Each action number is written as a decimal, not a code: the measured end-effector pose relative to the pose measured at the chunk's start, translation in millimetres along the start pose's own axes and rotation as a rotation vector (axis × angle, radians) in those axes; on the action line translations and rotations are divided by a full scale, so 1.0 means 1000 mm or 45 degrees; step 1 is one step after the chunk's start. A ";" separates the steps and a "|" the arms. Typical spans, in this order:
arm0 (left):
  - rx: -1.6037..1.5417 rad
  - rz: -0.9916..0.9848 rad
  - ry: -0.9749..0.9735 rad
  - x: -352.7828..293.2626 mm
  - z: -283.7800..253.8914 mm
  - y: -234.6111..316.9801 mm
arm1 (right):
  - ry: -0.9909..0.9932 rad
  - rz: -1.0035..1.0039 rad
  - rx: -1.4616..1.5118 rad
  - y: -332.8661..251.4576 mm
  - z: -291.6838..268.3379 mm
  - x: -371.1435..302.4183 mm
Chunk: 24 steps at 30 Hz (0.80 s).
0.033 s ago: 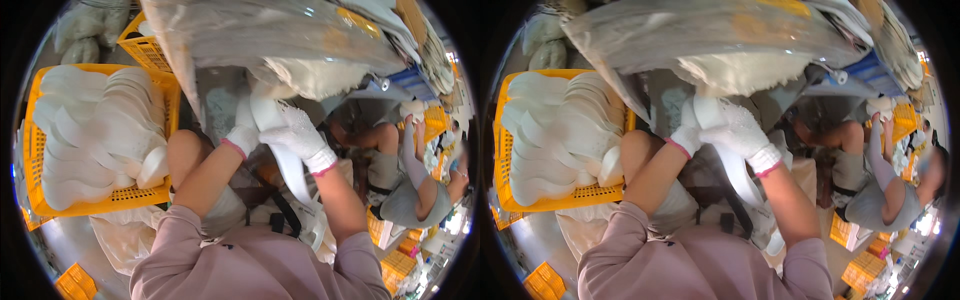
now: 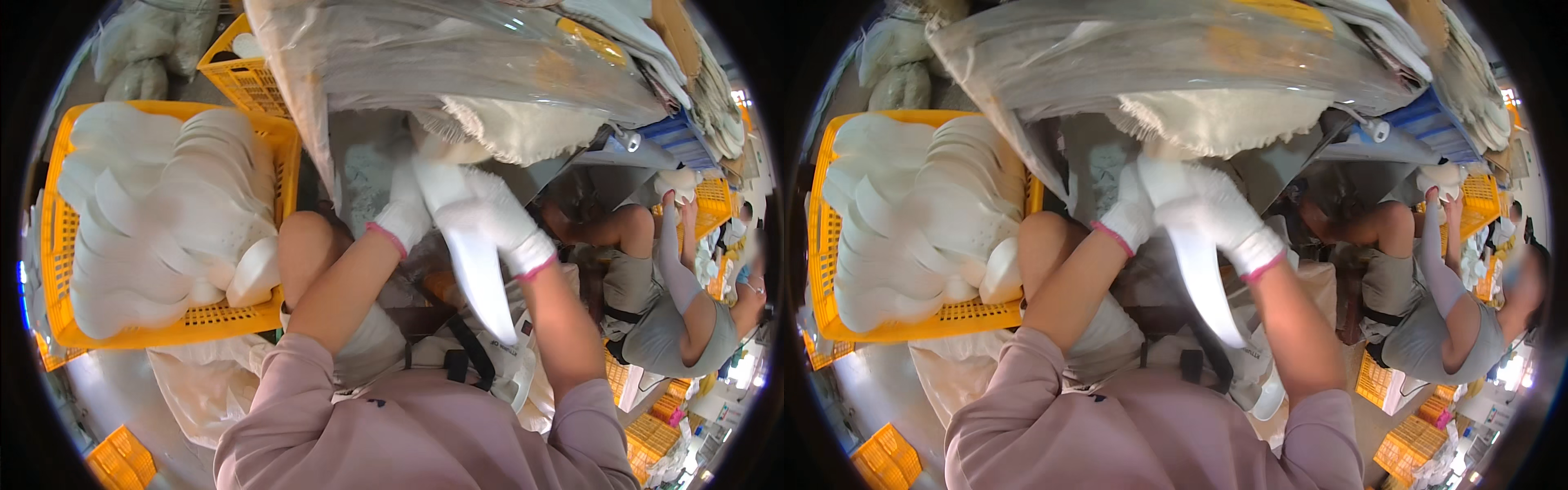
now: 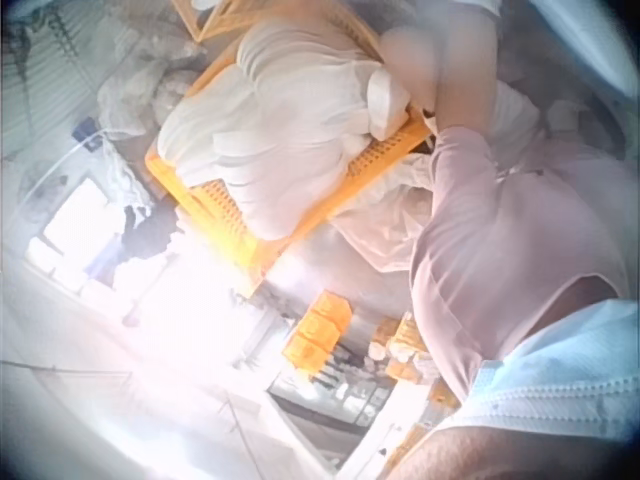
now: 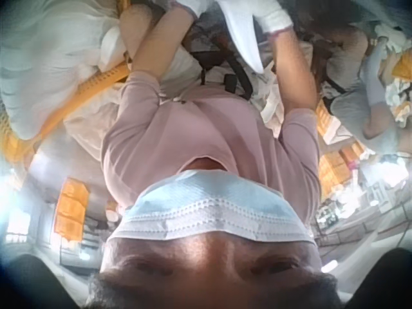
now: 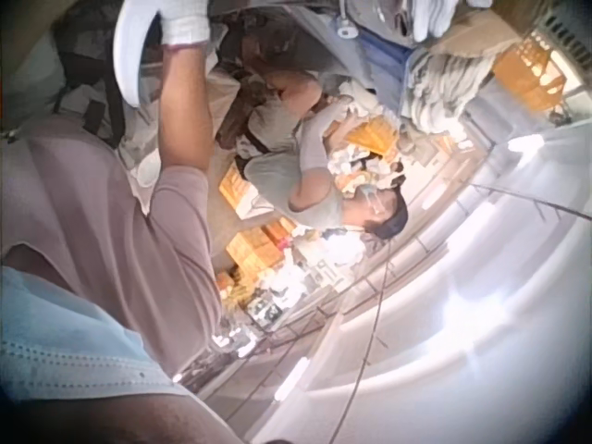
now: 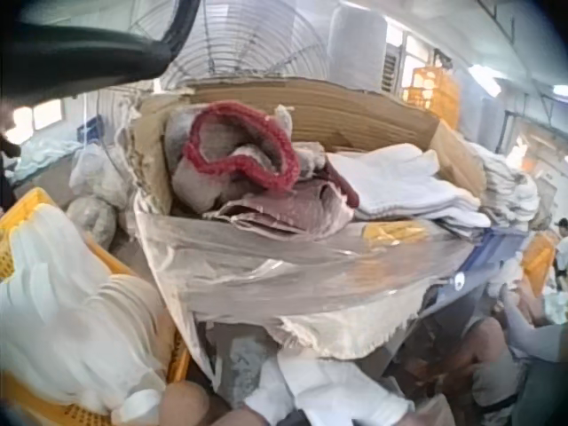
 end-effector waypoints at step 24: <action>-0.376 -0.475 -0.429 0.046 -0.016 -0.039 | -0.056 -0.393 -1.959 -0.027 0.017 -0.023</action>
Point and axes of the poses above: each hand's wrist, its own x-axis towards the middle knuckle, its own z-axis out of the palm, y = z × x, the point moved 3 cm from there along x, towards the middle knuckle, and after that the axes turned 7 degrees about -z, right-handed, at the moved point
